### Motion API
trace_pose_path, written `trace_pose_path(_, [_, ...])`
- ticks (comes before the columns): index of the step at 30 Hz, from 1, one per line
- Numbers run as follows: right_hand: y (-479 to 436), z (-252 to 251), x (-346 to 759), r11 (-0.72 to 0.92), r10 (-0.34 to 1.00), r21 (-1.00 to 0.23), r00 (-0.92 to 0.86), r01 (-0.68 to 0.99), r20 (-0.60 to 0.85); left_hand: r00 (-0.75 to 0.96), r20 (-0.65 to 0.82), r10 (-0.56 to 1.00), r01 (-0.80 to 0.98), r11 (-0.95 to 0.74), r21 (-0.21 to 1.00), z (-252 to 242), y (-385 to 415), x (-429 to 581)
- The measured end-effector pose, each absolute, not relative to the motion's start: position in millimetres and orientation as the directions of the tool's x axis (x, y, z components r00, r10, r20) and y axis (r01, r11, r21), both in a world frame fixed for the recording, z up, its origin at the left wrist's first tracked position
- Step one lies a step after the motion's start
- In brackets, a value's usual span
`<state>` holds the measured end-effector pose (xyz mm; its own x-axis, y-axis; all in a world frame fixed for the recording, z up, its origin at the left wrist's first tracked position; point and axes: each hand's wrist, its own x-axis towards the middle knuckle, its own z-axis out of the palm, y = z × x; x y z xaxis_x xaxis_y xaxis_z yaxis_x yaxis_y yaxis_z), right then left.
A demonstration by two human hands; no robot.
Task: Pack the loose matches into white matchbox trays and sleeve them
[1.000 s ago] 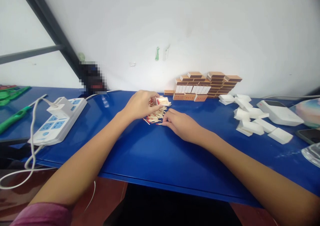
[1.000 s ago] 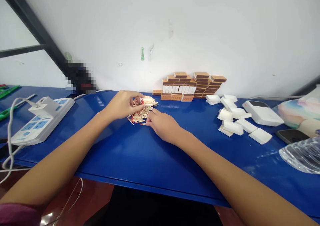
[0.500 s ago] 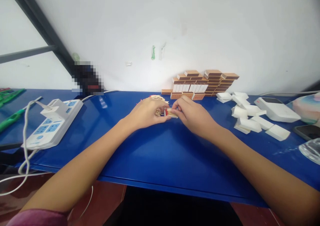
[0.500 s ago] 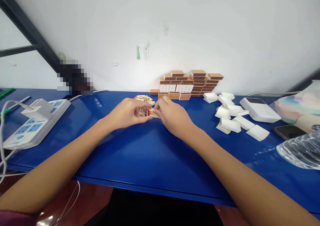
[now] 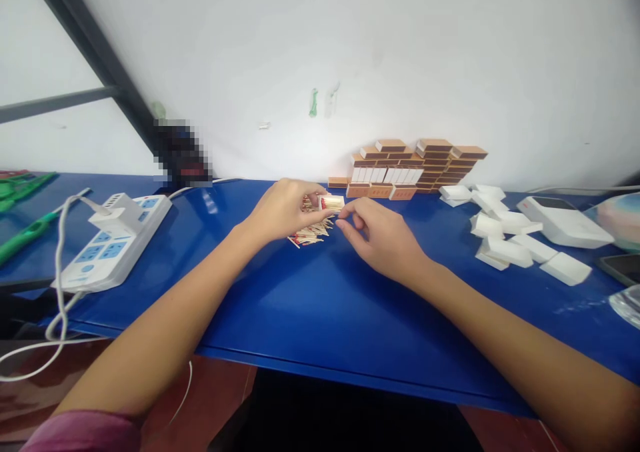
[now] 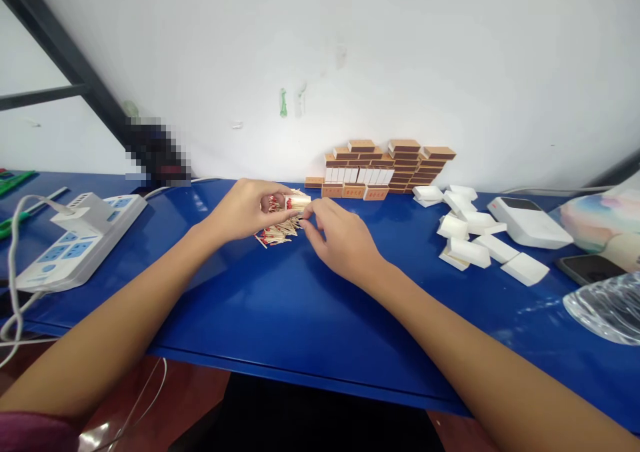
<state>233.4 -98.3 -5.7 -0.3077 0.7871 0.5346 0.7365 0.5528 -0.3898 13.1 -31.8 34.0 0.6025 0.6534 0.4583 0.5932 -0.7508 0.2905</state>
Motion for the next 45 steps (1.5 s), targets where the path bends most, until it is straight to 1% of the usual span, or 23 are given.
trace_pose_path(3, [-98.3,-11.7,222.3,0.553,0.812,-0.426,-0.348,0.717,0.468,0.587,0.469,0.660,0.610,-0.741,0.280,34.7,-30.6,11.0])
trace_pose_path(6, [-97.6,-16.4,210.7,0.561,0.819,-0.421,-0.406,0.712,0.404,0.581,0.479,0.658,0.622,-0.739,0.260,35.3,-31.1,10.9])
trace_pose_path(12, [-94.8,-14.3,194.9,0.651,0.750,-0.293,-0.535,0.700,0.388,0.579,0.479,0.660,0.651,-0.728,0.217,35.5,-31.1,11.3])
trace_pose_path(14, [-92.6,-13.9,193.2,0.641,0.761,-0.291,-0.538,0.710,0.363,0.568,0.485,0.665,0.664,-0.718,0.207,35.8,-30.6,11.0])
trace_pose_path(19, [-87.9,-15.7,195.4,0.601,0.796,-0.334,-0.507,0.726,0.330,0.548,0.501,0.670,0.705,-0.692,0.155,37.4,-30.2,9.7])
trace_pose_path(23, [-89.3,-17.0,205.2,0.576,0.815,-0.335,-0.488,0.746,0.313,0.550,0.498,0.670,0.701,-0.695,0.161,37.3,-29.1,8.1])
trace_pose_path(27, [-90.1,-14.9,232.3,0.580,0.808,-0.352,-0.466,0.734,0.360,0.559,0.486,0.672,0.682,-0.706,0.193,35.3,-28.7,8.7])
trace_pose_path(29, [-88.0,-10.1,250.2,0.596,0.789,-0.352,-0.446,0.721,0.422,0.562,0.475,0.677,0.677,-0.707,0.207,33.1,-30.3,11.0])
trace_pose_path(32, [-83.2,0.0,271.5,0.585,0.762,-0.325,-0.367,0.743,0.533,0.598,0.452,0.662,0.643,-0.733,0.222,28.0,-34.9,16.6])
trace_pose_path(34, [-81.3,5.5,277.5,0.574,0.748,-0.305,-0.335,0.760,0.573,0.633,0.435,0.640,0.604,-0.760,0.238,24.4,-38.5,21.0])
trace_pose_path(39, [-85.2,7.4,272.1,0.569,0.748,-0.253,-0.365,0.782,0.554,0.686,0.427,0.589,0.513,-0.808,0.291,20.1,-46.1,29.3])
trace_pose_path(45, [-87.4,6.7,270.5,0.564,0.772,-0.272,-0.381,0.780,0.509,0.672,0.430,0.603,0.485,-0.797,0.359,21.5,-48.2,30.3])
